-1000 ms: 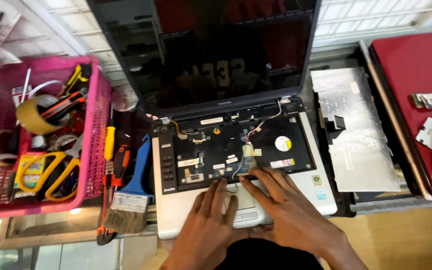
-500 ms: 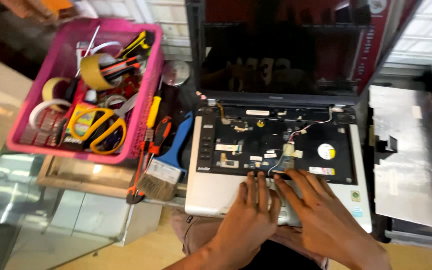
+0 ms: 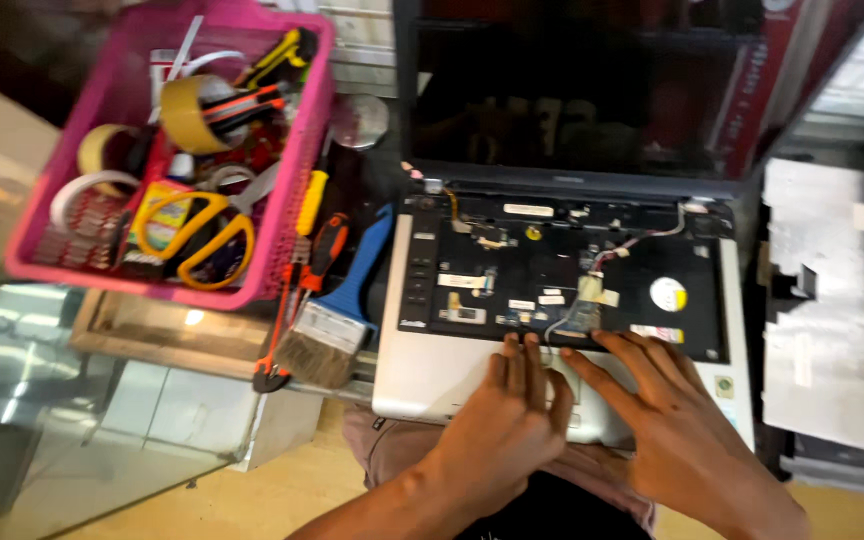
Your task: The person removes internal components from an open laptop, closes the lid, and uses a screwdriver to remove screws from the bottom panel before prying it apart.
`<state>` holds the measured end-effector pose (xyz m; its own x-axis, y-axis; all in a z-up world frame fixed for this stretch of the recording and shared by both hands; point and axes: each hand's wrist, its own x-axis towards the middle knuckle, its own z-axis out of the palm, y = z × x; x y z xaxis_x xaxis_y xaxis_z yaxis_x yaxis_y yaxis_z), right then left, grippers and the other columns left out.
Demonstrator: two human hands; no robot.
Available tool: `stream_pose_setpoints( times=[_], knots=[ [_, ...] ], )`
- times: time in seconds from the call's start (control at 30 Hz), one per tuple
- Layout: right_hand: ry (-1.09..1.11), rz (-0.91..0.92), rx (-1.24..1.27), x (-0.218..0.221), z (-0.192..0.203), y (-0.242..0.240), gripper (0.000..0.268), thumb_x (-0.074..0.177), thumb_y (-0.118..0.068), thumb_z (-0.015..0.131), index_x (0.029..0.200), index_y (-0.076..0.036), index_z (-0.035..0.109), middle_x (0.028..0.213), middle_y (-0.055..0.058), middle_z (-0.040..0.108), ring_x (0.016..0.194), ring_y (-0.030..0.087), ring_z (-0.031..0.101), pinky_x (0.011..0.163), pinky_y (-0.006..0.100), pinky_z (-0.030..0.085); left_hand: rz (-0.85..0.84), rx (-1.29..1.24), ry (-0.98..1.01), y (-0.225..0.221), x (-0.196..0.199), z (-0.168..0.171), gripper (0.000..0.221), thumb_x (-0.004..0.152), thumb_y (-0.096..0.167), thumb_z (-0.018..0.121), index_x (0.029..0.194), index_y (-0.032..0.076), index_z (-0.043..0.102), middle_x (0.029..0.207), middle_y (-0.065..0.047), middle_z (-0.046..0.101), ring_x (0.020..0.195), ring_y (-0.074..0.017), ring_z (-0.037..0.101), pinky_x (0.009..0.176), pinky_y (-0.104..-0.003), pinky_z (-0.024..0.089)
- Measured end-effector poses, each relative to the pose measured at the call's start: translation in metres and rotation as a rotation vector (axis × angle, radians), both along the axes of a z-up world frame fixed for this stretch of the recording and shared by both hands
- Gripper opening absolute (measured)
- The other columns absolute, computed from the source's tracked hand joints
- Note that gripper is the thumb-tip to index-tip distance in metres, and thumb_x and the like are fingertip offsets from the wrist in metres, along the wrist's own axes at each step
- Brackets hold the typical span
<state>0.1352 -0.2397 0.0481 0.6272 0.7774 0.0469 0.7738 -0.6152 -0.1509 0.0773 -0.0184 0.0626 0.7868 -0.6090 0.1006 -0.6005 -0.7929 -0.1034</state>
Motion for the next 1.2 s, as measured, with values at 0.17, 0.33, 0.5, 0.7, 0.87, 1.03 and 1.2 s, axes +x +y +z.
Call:
stream_pose_setpoints(
  times=[0.17, 0.33, 0.5, 0.7, 0.87, 1.03, 1.2],
  knots=[
    [0.158, -0.047, 0.001, -0.004, 0.009, 0.002, 0.102, 0.076, -0.048, 0.086, 0.162, -0.028, 0.036, 0.162, 0.010, 0.030, 0.146, 0.039, 0.030, 0.115, 0.056, 0.027, -0.034, -0.084, 0.092, 0.015, 0.004, 0.010, 0.065, 0.068, 0.013, 0.073, 0.127, -0.008, 0.057, 0.137, -0.044, 0.055, 0.127, -0.0550, 0.056, 0.102, -0.056, 0.050],
    [0.281, -0.120, 0.112, -0.008, 0.013, 0.002, 0.097, 0.081, -0.046, 0.085, 0.162, -0.027, 0.036, 0.167, 0.010, 0.025, 0.152, 0.038, 0.023, 0.120, 0.057, 0.021, -0.046, -0.145, 0.075, 0.024, 0.006, 0.002, 0.055, 0.075, 0.013, 0.065, 0.126, -0.006, 0.057, 0.139, -0.042, 0.054, 0.130, -0.0532, 0.054, 0.107, -0.054, 0.046],
    [0.099, -0.027, 0.124, -0.002, 0.010, 0.002, 0.116, 0.053, -0.024, 0.090, 0.157, -0.013, 0.040, 0.160, 0.014, 0.036, 0.144, 0.036, 0.036, 0.121, 0.052, 0.027, 0.024, -0.261, 0.144, 0.027, 0.008, -0.002, 0.097, 0.075, 0.047, 0.084, 0.147, -0.006, 0.047, 0.148, -0.027, 0.042, 0.138, -0.0419, 0.042, 0.117, -0.055, 0.035],
    [0.206, -0.088, 0.436, 0.001, 0.010, -0.003, 0.059, 0.092, -0.027, 0.068, 0.145, -0.008, 0.053, 0.147, 0.014, 0.062, 0.138, 0.030, 0.056, 0.118, 0.054, 0.040, 0.038, -0.227, 0.125, 0.026, 0.013, -0.007, 0.102, 0.075, 0.061, 0.083, 0.149, 0.001, 0.047, 0.153, -0.025, 0.042, 0.139, -0.0399, 0.041, 0.108, -0.056, 0.038],
    [0.192, -0.226, 0.644, -0.027, 0.033, -0.006, 0.034, 0.090, -0.014, 0.070, 0.123, -0.005, 0.068, 0.118, 0.009, 0.076, 0.113, 0.025, 0.072, 0.103, 0.041, 0.056, 0.083, -0.178, 0.113, 0.019, 0.012, 0.000, 0.107, 0.078, 0.070, 0.078, 0.154, 0.004, 0.041, 0.154, -0.028, 0.038, 0.137, -0.0425, 0.041, 0.111, -0.057, 0.036],
    [0.765, -0.183, 0.603, -0.065, 0.022, -0.026, 0.025, 0.100, -0.034, 0.061, 0.095, -0.015, 0.078, 0.092, -0.004, 0.084, 0.085, 0.015, 0.076, 0.080, 0.030, 0.057, 0.124, -0.267, 0.133, -0.008, 0.017, 0.004, 0.088, 0.090, 0.065, 0.070, 0.150, 0.004, 0.047, 0.150, -0.027, 0.036, 0.136, -0.0478, 0.042, 0.109, -0.061, 0.040],
    [1.030, -0.951, 1.281, -0.096, -0.056, -0.033, 0.041, 0.098, -0.018, 0.059, 0.075, 0.011, 0.075, 0.058, 0.021, 0.073, 0.042, 0.027, 0.067, 0.044, 0.033, 0.057, -0.047, -0.215, 0.049, -0.047, 0.030, -0.008, 0.099, 0.079, 0.061, 0.078, 0.150, 0.001, 0.045, 0.151, -0.028, 0.038, 0.138, -0.0443, 0.042, 0.116, -0.056, 0.038]
  ],
)
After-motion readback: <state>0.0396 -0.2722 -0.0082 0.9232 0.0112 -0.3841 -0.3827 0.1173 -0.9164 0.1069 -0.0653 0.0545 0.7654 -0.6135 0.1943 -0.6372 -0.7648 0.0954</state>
